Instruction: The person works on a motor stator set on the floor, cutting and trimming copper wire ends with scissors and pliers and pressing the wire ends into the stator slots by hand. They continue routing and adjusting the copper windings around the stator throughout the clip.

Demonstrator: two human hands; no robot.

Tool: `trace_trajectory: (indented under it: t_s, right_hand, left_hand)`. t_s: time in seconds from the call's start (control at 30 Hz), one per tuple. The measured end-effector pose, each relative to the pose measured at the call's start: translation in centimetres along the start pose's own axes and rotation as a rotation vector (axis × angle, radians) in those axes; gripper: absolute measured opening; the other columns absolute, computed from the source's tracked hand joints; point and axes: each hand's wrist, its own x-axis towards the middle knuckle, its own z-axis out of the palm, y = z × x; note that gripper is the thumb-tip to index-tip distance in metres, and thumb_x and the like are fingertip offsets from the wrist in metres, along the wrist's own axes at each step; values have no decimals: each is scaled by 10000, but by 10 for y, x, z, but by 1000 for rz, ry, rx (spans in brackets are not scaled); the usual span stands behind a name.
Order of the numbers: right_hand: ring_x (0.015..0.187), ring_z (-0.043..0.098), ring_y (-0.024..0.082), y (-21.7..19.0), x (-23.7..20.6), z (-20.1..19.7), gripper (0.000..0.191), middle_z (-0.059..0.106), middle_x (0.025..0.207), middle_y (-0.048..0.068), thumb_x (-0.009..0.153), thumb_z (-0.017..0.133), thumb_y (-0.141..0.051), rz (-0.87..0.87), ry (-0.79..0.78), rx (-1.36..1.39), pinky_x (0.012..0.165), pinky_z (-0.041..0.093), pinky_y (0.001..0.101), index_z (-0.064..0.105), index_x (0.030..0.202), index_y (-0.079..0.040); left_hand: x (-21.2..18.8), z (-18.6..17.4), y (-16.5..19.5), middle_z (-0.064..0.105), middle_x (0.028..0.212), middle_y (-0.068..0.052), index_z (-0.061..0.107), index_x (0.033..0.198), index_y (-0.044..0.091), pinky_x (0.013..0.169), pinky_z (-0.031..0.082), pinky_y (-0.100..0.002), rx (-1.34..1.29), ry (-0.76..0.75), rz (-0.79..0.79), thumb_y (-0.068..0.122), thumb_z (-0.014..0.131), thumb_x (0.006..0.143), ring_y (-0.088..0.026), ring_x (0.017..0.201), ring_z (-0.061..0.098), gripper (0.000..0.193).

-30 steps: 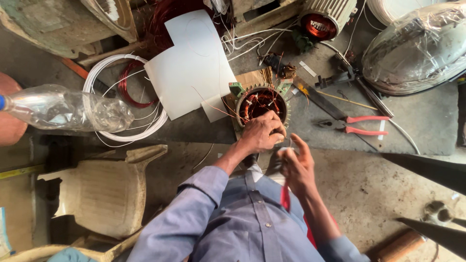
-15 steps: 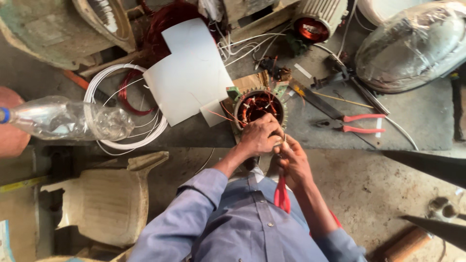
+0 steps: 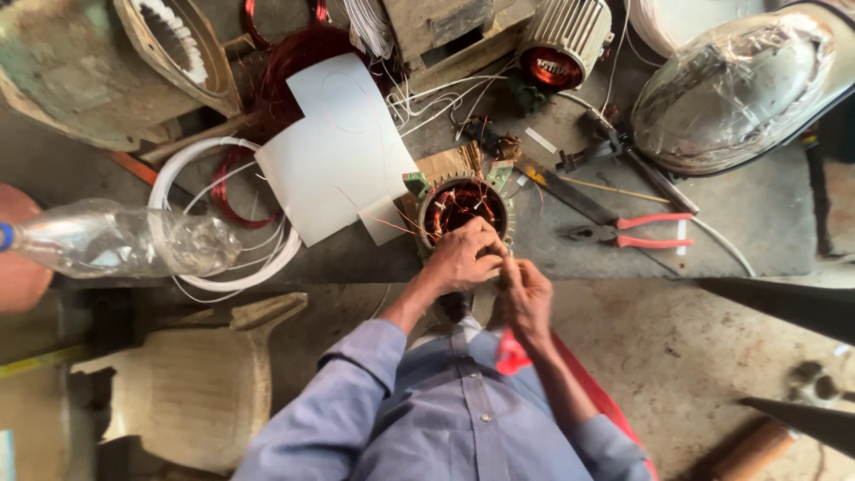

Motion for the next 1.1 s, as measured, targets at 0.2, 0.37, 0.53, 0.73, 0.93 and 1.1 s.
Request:
trace_trajectory:
  t_s: [0.2,0.37,0.53,0.73,0.93,1.1]
  right_hand:
    - [683,553,63,7,8,-48,234,639,785,-1,1004,725,-247,-404,2,-300,607,465,253,692,974,-17]
    - [673,583,263,-17,48,-44,229,582,770,85,836,828,-208,-922,-338,-763,585,481,379,659,879,-59]
    - [632,581,241,-71,65,-75,325,575,730,50,768,861,-304,-1185,-567,-892,561,496,380,651,863,-74]
    - [671,603,258,-67,80,-54,285,568,750,59,800,842,-263,-1243,-682,-973,600,507,377,614,824,-94]
    - [679,603,174,-36,30,-106,229,585,807,42,879,754,-120,-761,-525,-756,610,497,293,716,1104,-100]
    - [681,474,36,6,5,-70,511,547,833,-40,980,682,-56,-62,-477,-57,582,384,203,575,1480,-64]
  left_hand:
    - [-1,-6,10,662,1043,-32,774,844,167,822,557,-381,-16,-38,-67,234,759,795,-237,951,696,85]
    - [2,-13,11,641,1046,-44,775,876,160,865,556,-368,-73,-92,-60,225,764,802,-236,981,691,100]
    - [1,-16,12,650,1049,-44,792,889,167,903,553,-365,-96,-81,-71,207,750,797,-238,1009,692,109]
    - [5,-16,10,648,1056,-49,786,897,156,898,548,-363,-83,-94,-55,214,742,795,-237,1013,686,126]
    - [2,-14,6,662,1043,-53,780,891,145,906,553,-355,-183,-67,-79,204,718,800,-229,1014,694,125]
    - [9,-8,-5,660,1059,-75,789,886,129,908,526,-372,-141,-87,-19,206,735,776,-251,1042,671,144]
